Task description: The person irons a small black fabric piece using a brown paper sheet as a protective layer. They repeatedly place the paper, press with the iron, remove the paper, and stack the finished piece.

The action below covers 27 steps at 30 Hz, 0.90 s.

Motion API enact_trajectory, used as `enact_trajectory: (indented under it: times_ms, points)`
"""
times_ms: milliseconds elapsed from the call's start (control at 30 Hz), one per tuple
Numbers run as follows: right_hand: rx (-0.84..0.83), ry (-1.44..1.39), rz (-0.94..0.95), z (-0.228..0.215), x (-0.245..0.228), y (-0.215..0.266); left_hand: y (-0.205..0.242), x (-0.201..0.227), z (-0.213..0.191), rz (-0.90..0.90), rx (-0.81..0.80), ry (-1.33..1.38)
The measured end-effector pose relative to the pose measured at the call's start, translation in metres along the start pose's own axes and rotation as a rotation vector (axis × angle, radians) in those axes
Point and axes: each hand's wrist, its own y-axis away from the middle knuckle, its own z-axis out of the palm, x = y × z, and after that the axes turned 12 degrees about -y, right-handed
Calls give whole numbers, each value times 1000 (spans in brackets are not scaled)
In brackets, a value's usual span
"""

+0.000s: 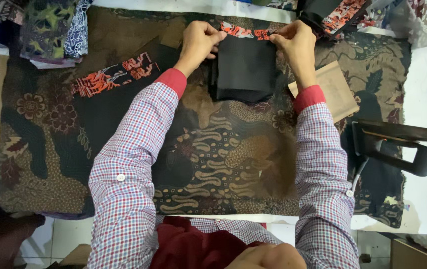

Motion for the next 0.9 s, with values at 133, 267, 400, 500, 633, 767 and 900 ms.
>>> enact_trajectory:
  times_ms: [133,267,400,500,633,767,900]
  points:
    - [-48,169,-200,-19,-7,29,33,18,-15,230,55,-215]
    - [-322,157,-57,-42,-9,76,86,31,-30,480,-50,-500]
    - [-447,49,13,-45,-7,105,116,38,-30,713,-132,-574]
    - [-476,-41,36,-39,-7,105,119,39,-28,777,-92,-692]
    - [-464,-72,106,-39,-14,98,115,40,-23,782,-37,-725]
    - [-396,-106,90,-38,-27,94,109,42,-24,855,87,-693]
    - [-274,25,-30,-33,-36,102,102,48,-25,1037,233,-894]
